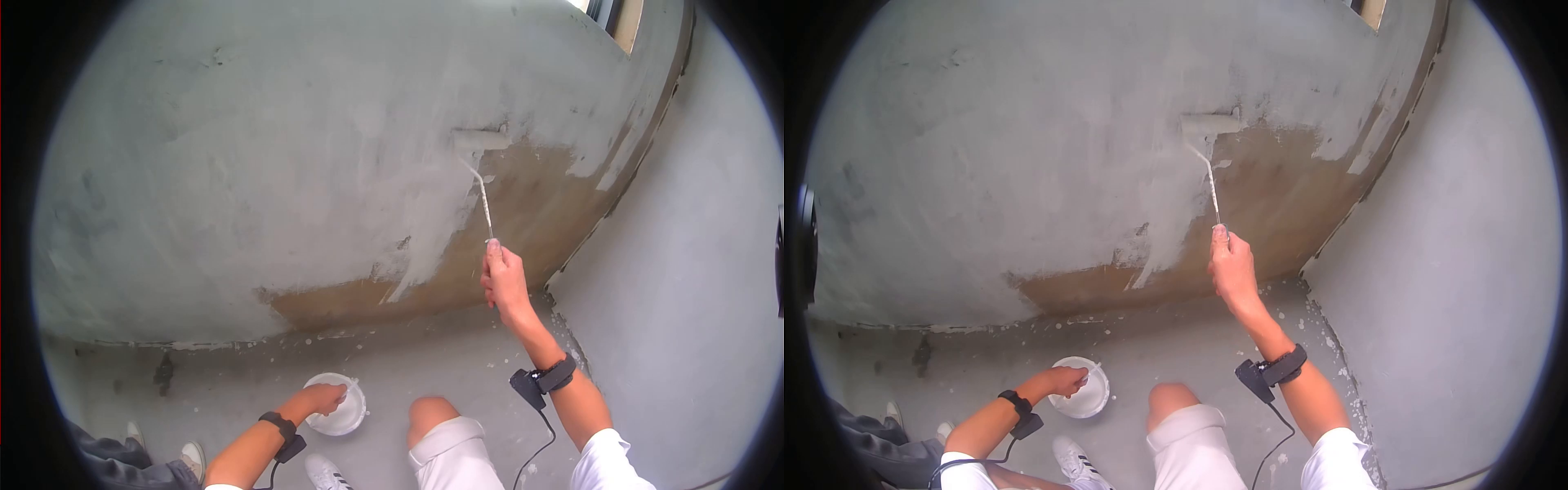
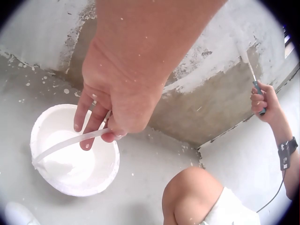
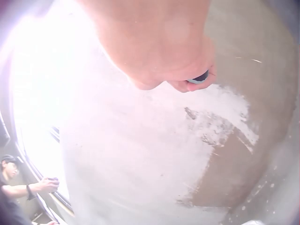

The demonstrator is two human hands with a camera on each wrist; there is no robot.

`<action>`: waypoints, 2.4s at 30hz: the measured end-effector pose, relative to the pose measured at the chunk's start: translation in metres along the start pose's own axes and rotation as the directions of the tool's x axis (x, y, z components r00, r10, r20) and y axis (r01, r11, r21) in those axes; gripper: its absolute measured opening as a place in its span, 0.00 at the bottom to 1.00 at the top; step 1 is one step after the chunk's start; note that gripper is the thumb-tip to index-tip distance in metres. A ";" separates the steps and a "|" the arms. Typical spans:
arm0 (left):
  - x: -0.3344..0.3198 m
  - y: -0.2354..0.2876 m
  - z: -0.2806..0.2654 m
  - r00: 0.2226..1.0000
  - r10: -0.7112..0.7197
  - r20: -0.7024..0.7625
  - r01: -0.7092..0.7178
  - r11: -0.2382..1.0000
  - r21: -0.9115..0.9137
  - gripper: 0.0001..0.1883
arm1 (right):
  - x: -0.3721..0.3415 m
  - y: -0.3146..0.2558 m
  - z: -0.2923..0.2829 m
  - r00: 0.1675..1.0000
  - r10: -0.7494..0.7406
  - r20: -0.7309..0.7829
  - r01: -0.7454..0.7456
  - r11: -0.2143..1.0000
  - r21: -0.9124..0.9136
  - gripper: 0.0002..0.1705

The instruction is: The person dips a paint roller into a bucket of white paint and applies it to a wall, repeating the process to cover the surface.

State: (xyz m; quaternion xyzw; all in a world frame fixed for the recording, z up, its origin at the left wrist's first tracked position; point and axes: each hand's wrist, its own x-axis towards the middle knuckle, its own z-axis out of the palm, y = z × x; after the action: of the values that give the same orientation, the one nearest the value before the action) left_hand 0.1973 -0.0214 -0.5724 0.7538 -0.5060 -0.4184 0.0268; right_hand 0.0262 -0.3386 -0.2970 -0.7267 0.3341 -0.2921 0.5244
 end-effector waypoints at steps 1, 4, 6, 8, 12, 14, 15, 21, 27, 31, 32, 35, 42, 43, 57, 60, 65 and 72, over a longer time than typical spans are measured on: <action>-0.002 0.003 -0.002 1.000 -0.007 0.009 0.007 1.000 0.027 0.08 | 0.005 -0.010 -0.002 1.000 -0.014 0.010 0.014 1.000 0.022 0.29; -0.006 0.003 -0.003 0.999 -0.006 0.038 0.005 0.999 0.032 0.07 | 0.022 -0.032 -0.003 0.994 -0.104 -0.029 0.103 0.994 -0.030 0.29; -0.008 0.005 -0.006 0.999 -0.011 0.031 0.010 0.999 0.039 0.06 | 0.026 -0.039 -0.002 0.998 -0.059 0.015 0.059 0.998 0.021 0.28; -0.010 0.006 -0.007 1.000 -0.001 0.018 0.000 1.000 0.023 0.06 | 0.029 -0.021 0.014 0.999 -0.035 0.022 0.033 0.996 0.083 0.28; -0.012 0.000 -0.004 0.999 0.035 -0.007 -0.036 0.999 -0.025 0.09 | 0.020 0.052 0.038 0.994 0.049 0.093 -0.061 0.989 0.131 0.30; -0.013 -0.001 -0.004 0.999 0.038 -0.032 -0.039 0.999 -0.036 0.08 | 0.006 0.097 0.046 0.987 0.108 0.123 -0.121 0.987 0.107 0.30; -0.015 0.000 -0.005 0.998 0.033 -0.050 -0.036 0.998 -0.043 0.08 | 0.000 0.118 0.050 0.978 0.162 0.135 -0.176 0.979 0.101 0.30; -0.022 -0.003 0.003 0.994 0.019 -0.105 -0.025 0.998 -0.058 0.06 | -0.042 0.190 0.066 0.865 0.464 0.191 -0.468 0.883 -0.025 0.28; -0.022 0.000 0.009 0.988 0.021 -0.151 -0.013 0.999 0.050 0.08 | -0.045 0.212 0.060 0.759 0.606 0.240 -0.586 0.795 -0.153 0.27; -0.022 0.004 0.002 0.993 0.011 -0.121 -0.003 0.998 0.068 0.08 | -0.059 0.192 0.056 0.741 0.585 0.329 -0.569 0.808 -0.154 0.27; -0.023 0.005 0.001 0.993 0.006 -0.117 0.001 0.998 0.062 0.08 | -0.069 0.178 0.055 0.740 0.569 0.358 -0.561 0.816 -0.138 0.27; -0.021 0.004 0.002 0.993 0.009 -0.119 -0.003 0.999 0.046 0.09 | -0.093 0.149 0.056 0.784 0.511 0.353 -0.516 0.852 -0.089 0.27; -0.014 -0.001 0.006 0.994 0.030 -0.106 -0.025 0.998 0.050 0.06 | -0.082 0.111 0.091 0.956 0.202 0.211 -0.231 0.964 0.127 0.26; -0.016 0.002 0.004 0.995 0.023 -0.101 -0.018 0.999 0.050 0.06 | -0.075 0.110 0.096 0.945 0.237 0.224 -0.274 0.950 0.150 0.26; -0.019 0.006 -0.002 0.993 0.025 -0.112 -0.025 1.000 0.000 0.09 | -0.065 0.240 0.129 0.987 0.160 0.027 -0.154 0.976 -0.154 0.26; -0.023 0.003 -0.002 0.995 0.008 -0.094 -0.010 1.000 -0.016 0.08 | -0.062 0.232 0.137 0.997 0.071 0.006 -0.070 0.996 -0.058 0.26; -0.022 0.003 0.005 0.995 -0.030 -0.090 0.024 0.997 -0.073 0.08 | -0.059 0.169 0.123 0.969 0.242 0.057 -0.242 0.970 0.000 0.25; -0.023 0.003 0.006 0.988 0.045 -0.147 -0.041 0.999 0.034 0.07 | -0.055 0.226 0.142 0.987 0.160 -0.027 -0.162 0.981 -0.108 0.25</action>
State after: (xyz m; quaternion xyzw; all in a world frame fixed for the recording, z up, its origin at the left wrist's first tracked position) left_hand 0.1878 -0.0025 -0.5609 0.7720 -0.5252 -0.3527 0.0616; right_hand 0.0625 -0.2659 -0.5570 -0.7223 0.4124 -0.2364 0.5023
